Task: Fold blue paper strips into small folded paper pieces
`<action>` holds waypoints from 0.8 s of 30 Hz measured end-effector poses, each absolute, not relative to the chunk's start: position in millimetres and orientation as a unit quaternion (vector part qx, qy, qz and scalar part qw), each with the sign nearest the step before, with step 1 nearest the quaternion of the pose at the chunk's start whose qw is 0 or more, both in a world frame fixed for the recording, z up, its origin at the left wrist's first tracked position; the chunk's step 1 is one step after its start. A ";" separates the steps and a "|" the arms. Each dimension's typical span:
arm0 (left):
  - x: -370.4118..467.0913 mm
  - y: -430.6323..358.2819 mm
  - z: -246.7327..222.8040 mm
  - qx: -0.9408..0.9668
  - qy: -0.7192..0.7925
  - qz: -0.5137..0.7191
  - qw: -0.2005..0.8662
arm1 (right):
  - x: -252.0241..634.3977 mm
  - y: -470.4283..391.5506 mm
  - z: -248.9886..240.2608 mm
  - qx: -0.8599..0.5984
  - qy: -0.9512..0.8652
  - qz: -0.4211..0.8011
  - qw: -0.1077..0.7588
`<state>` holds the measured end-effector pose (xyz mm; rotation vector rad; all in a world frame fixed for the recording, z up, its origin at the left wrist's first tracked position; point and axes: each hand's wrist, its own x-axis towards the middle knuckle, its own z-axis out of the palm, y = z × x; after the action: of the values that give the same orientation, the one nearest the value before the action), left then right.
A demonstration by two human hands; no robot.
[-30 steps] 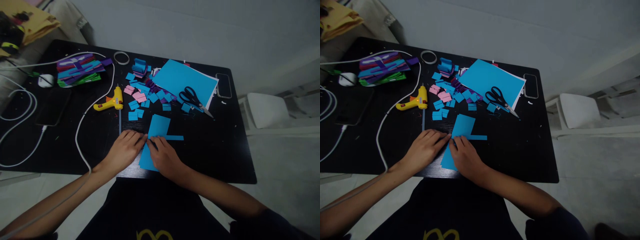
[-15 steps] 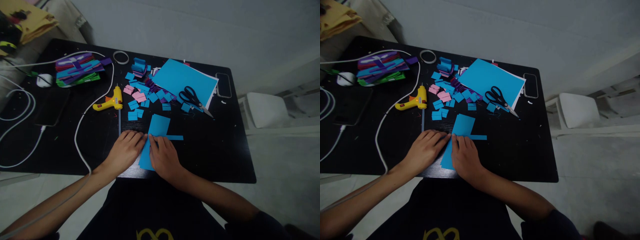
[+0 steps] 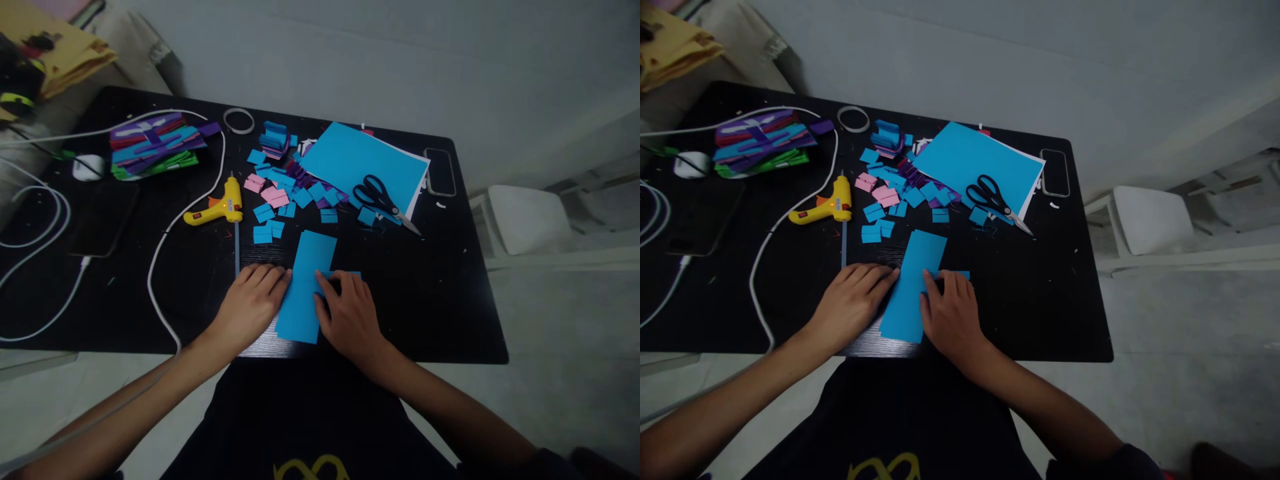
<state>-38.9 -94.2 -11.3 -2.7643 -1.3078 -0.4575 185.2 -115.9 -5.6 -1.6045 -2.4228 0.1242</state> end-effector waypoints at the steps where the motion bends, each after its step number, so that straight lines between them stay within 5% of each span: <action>1: -38.4 -94.7 -11.2 -0.893 -0.424 -0.147 0.025 | 186.1 -116.9 -6.3 -0.549 -0.827 0.041 0.118; 24: -40.4 -126.3 -4.5 -0.845 -0.526 -0.076 0.063 | 202.2 -135.4 -18.7 -0.544 -0.824 0.079 0.139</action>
<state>-40.4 -126.3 -4.5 -2.5521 -1.5882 -0.2289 202.2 -135.4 -18.7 -1.5731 -2.3813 0.2283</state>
